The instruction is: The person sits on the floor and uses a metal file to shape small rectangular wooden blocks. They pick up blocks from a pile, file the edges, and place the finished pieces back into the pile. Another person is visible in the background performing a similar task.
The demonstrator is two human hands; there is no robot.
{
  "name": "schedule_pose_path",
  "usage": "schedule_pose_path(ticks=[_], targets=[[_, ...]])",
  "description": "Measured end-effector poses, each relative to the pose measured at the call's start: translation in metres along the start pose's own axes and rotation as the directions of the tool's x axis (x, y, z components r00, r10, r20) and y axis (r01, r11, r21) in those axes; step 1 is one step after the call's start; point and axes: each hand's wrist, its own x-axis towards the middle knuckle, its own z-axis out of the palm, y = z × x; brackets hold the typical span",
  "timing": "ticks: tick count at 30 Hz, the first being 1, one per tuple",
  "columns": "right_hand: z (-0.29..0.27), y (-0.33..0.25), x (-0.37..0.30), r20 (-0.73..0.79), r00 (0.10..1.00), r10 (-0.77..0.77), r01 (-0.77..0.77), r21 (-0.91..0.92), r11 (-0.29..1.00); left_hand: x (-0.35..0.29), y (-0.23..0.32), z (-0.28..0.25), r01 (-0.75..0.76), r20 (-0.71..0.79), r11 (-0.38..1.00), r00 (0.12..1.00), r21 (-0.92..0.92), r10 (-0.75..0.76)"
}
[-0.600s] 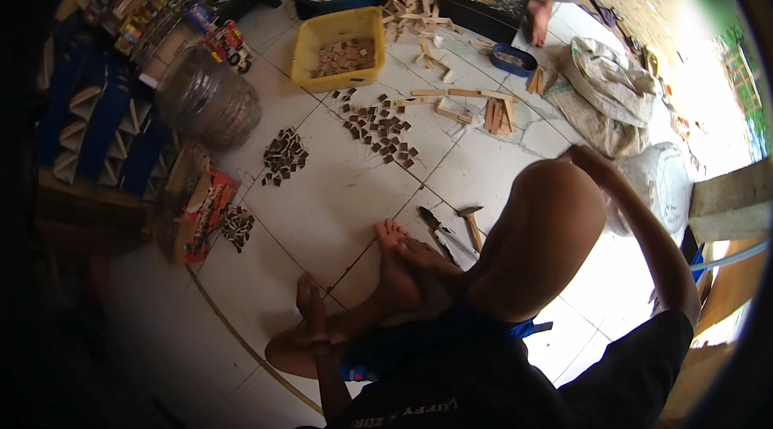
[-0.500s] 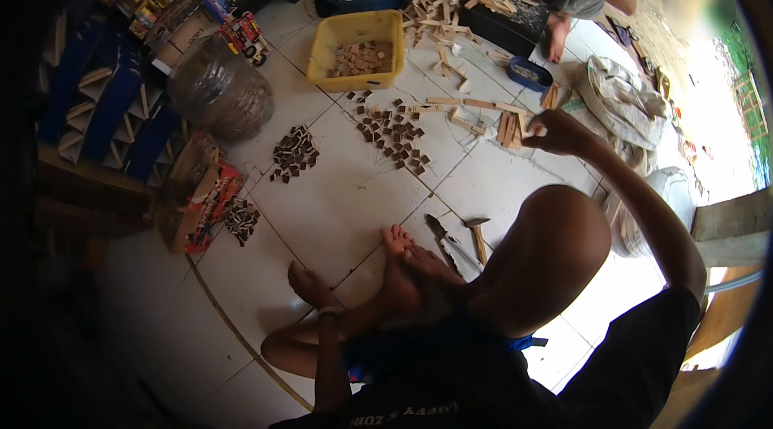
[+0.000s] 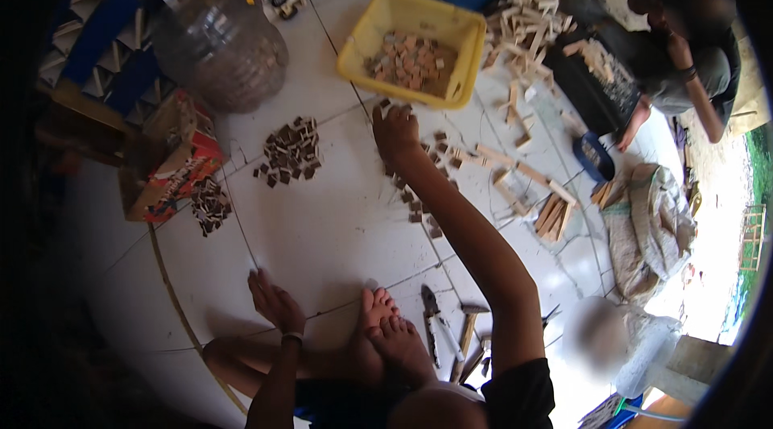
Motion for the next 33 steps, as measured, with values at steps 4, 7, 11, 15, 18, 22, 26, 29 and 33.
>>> schedule_pose_path(ticks=[4, 7, 11, 15, 18, 22, 26, 29, 33], targets=[[0.033, -0.017, 0.009, -0.118, 0.961, 0.252, -0.245, 0.067, 0.967, -0.003, 0.006, -0.003, -0.004, 0.04, 1.0, 0.999, 0.028, 0.003], [0.033, -0.011, 0.018, -0.106, 0.971, 0.216, -0.216, 0.009, 0.976, -0.001, 0.009, -0.007, 0.009, 0.055, 0.999, 0.998, 0.039, -0.011], [0.029, 0.013, 0.019, -0.107, 0.99, 0.088, -0.074, 0.134, 0.988, -0.001, 0.009, -0.007, 0.01, 0.049, 0.999, 0.999, 0.048, -0.012], [0.017, 0.035, 0.015, -0.066, 0.994, 0.087, -0.061, 0.325, 0.944, -0.002, 0.005, -0.006, -0.003, 0.016, 1.0, 1.0, 0.026, 0.003], [0.005, 0.048, 0.006, -0.071, 0.991, 0.114, -0.07, 0.451, 0.89, -0.002, 0.005, -0.006, -0.011, 0.005, 1.0, 1.0, 0.006, 0.011], [-0.003, 0.058, -0.006, -0.1, 0.989, 0.106, -0.045, 0.48, 0.876, -0.001, 0.007, -0.009, 0.019, 0.027, 1.0, 0.999, 0.022, -0.019], [0.008, 0.058, -0.008, -0.092, 0.993, 0.067, -0.037, 0.294, 0.955, -0.001, 0.006, -0.007, 0.029, 0.039, 0.999, 0.999, 0.019, -0.03], [0.023, 0.051, -0.004, -0.041, 0.997, 0.06, -0.044, 0.325, 0.945, -0.002, 0.002, -0.005, 0.038, 0.083, 0.998, 0.996, 0.041, -0.042], [0.038, 0.043, 0.01, -0.037, 0.999, 0.031, -0.028, 0.074, 0.997, -0.001, -0.001, -0.006, 0.02, 0.095, 1.0, 0.995, -0.014, -0.019]])
